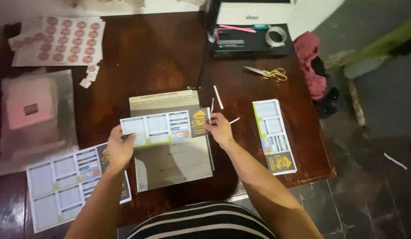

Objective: Trimming printed flyers using a manual guillotine paper cutter.

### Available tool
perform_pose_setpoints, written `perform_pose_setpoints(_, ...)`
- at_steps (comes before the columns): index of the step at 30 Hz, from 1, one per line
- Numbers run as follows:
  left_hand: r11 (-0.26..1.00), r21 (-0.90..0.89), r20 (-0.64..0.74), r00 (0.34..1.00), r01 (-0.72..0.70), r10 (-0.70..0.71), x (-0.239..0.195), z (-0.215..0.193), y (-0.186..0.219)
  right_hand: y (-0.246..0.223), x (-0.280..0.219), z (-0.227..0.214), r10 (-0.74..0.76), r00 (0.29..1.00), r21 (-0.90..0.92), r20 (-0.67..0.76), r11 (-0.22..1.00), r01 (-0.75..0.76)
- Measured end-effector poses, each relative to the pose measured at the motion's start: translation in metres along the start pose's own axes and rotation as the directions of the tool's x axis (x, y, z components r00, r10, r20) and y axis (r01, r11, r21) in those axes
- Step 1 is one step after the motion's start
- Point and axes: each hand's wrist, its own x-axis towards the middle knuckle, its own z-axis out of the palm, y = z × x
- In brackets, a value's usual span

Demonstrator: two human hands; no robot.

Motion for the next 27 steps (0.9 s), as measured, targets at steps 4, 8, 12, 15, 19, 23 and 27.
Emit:
perform_pose_setpoints(4,0.967,0.246,-0.017,0.998,0.069,-0.067,0.009,0.002,0.009,0.001,0.01,0.007,-0.047,0.983,-0.329,-0.178,0.944,-0.015)
perform_pose_setpoints(8,0.925,0.342,-0.05,0.986,0.168,-0.16,0.022,0.003,0.022,0.007,0.023,0.013,-0.052,0.973,-0.401,-0.227,0.915,-0.044)
perform_pose_setpoints(12,0.918,0.363,-0.056,0.987,0.158,-0.147,0.024,0.002,0.026,0.01,0.029,0.018,-0.107,0.968,-0.466,-0.227,0.885,-0.011)
perform_pose_setpoints(15,0.933,0.34,-0.041,0.993,0.117,-0.11,0.026,0.001,0.025,0.005,0.028,0.02,-0.139,0.958,-0.482,-0.249,0.876,0.002)
perform_pose_setpoints(19,0.915,0.394,-0.016,0.996,0.083,-0.083,0.029,-0.003,0.019,-0.005,0.027,0.022,-0.1,0.957,-0.495,-0.272,0.867,-0.05)
perform_pose_setpoints(23,0.885,0.45,-0.041,0.992,0.122,-0.116,0.032,-0.005,0.006,-0.003,0.032,0.022,-0.059,0.96,-0.441,-0.275,0.895,-0.071)
perform_pose_setpoints(27,0.77,0.638,-0.042,0.997,-0.02,0.06,0.025,0.028,0.036,-0.006,0.029,0.024,-0.106,0.956,-0.459,-0.272,0.888,-0.032)
